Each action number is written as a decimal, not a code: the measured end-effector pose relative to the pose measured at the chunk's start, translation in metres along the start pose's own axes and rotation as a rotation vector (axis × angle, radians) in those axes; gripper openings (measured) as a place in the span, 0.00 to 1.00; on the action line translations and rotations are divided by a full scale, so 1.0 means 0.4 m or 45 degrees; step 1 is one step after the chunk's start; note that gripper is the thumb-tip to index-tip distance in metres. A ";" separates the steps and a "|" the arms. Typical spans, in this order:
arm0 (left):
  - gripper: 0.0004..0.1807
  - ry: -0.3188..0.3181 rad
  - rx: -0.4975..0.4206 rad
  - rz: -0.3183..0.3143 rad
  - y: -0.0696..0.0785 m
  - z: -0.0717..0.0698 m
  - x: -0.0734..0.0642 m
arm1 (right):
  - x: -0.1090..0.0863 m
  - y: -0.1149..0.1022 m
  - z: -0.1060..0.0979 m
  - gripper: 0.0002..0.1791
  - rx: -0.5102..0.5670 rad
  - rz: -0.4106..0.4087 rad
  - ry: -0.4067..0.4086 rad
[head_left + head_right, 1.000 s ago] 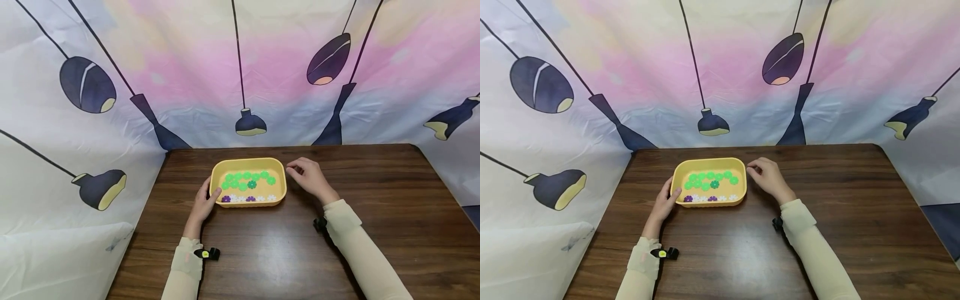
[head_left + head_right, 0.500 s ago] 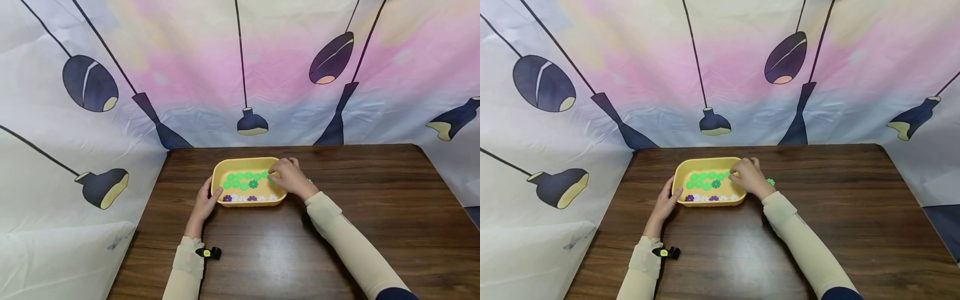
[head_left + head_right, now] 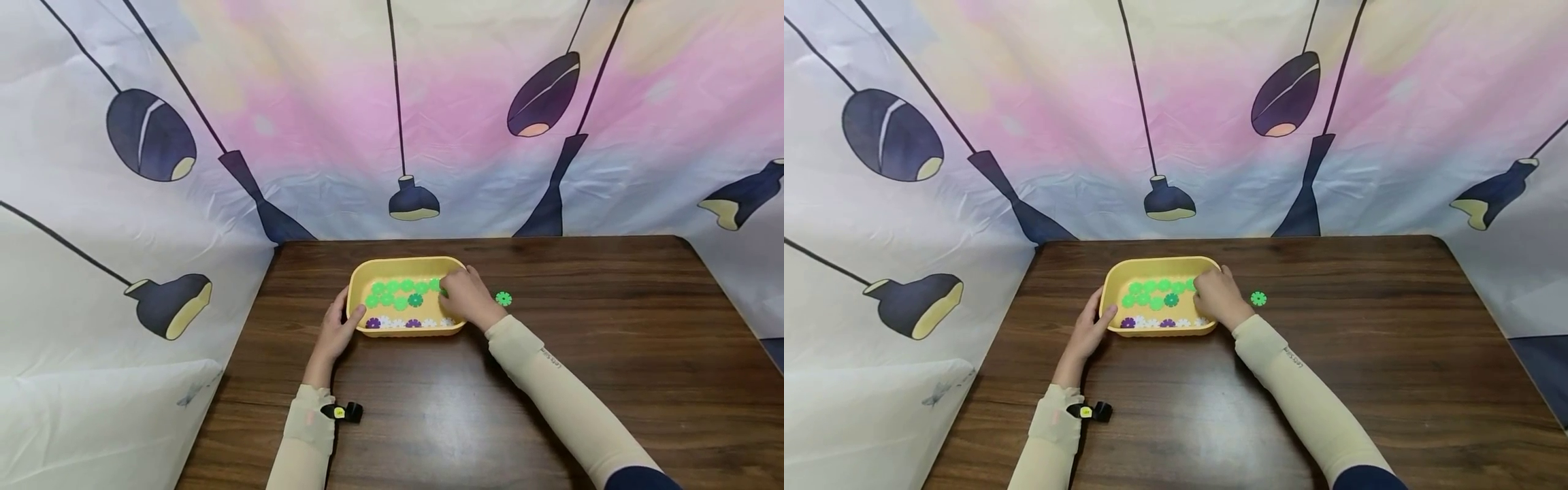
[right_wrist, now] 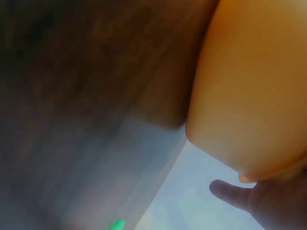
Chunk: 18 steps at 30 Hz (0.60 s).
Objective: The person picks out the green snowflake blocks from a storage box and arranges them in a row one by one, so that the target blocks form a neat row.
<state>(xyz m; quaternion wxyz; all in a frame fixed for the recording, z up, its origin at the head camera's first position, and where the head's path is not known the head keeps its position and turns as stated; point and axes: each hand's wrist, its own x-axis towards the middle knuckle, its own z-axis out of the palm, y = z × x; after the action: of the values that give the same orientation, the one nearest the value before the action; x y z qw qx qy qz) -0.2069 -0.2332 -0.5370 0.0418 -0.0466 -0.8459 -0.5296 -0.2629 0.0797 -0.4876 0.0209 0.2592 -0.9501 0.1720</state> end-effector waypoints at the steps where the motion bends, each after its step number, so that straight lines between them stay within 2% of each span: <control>1: 0.38 -0.001 -0.003 -0.002 -0.001 0.001 0.000 | -0.001 -0.002 0.002 0.28 0.001 0.006 0.002; 10: 0.37 -0.016 -0.011 -0.033 0.001 0.005 0.004 | -0.001 -0.007 0.011 0.24 -0.045 0.047 -0.020; 18: 0.37 -0.018 -0.017 -0.049 0.003 0.003 0.005 | 0.002 -0.008 0.010 0.26 -0.037 0.016 -0.030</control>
<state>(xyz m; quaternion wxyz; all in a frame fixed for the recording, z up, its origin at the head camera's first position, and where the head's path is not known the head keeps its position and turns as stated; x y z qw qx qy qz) -0.2087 -0.2316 -0.5365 0.0251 -0.0343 -0.8435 -0.5355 -0.2618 0.0753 -0.4903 0.0126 0.2549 -0.9543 0.1552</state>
